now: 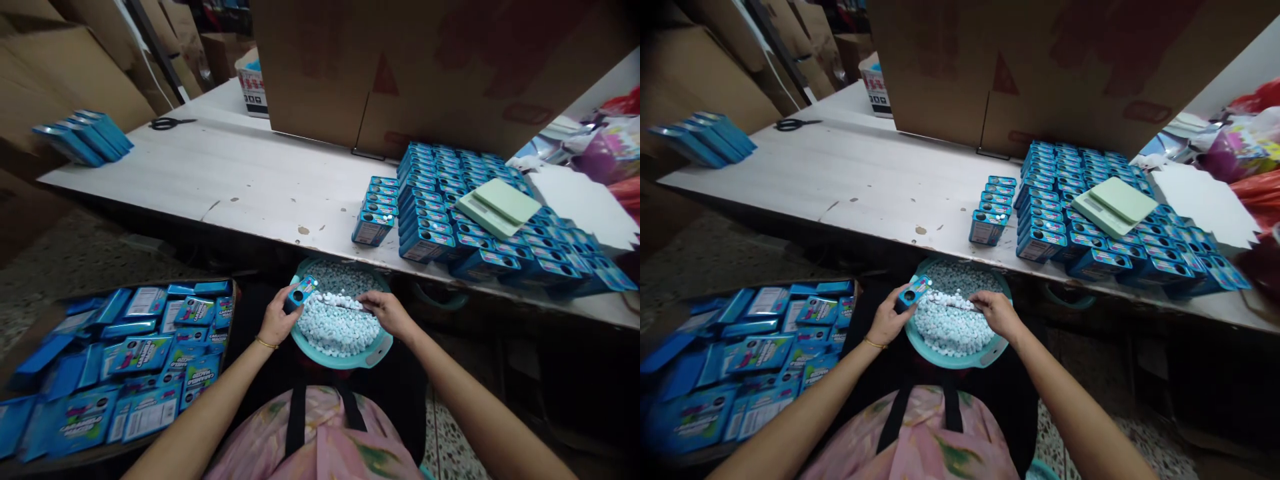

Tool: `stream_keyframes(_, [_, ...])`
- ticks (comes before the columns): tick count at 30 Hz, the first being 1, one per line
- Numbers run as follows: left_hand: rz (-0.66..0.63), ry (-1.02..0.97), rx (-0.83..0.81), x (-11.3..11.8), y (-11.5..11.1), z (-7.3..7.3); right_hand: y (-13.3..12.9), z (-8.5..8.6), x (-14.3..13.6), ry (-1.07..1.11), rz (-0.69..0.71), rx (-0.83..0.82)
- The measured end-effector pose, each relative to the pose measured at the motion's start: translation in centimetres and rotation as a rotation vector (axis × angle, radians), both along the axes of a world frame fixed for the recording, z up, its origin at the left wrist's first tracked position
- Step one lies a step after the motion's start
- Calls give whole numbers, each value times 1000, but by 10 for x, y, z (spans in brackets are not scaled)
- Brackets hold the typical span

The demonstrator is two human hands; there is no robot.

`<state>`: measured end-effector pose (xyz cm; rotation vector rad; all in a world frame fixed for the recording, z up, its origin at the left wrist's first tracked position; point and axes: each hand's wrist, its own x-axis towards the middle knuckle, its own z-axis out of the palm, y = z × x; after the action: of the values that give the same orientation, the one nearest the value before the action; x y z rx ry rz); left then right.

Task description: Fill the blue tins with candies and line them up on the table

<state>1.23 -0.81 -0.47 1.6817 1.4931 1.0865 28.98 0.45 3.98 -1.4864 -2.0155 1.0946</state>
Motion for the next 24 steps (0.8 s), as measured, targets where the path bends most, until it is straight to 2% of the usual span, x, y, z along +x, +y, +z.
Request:
stream_keyframes(3, [-82, 20, 31, 15, 0, -2, 3, 40, -3, -131, 58, 52])
stream_keyframes(6, [-134, 39, 46, 26, -1, -3, 4, 73, -14, -400, 144, 88])
stream_keyframes(9, [-159, 50, 49, 31, -2, -3, 2, 97, -28, -673, 226, 104])
stream_keyframes(12, [-169, 44, 65, 32, -4, -4, -2, 114, -44, -810, 282, 154])
stream_keyframes(15, [-171, 33, 77, 32, -6, -4, -7, 126, -51, -855, 294, 189])
stream_keyframes(17, [-161, 19, 78, 30, -9, -2, -10, 131, -45, -847, 271, 205])
stream_keyframes(21, [-123, -52, 50, 21, -5, 13, -17, 129, -5, -686, 91, 274])
stream_keyframes(24, [-220, -130, -16, 15, 7, 25, -25, 113, 29, -512, -65, 314])
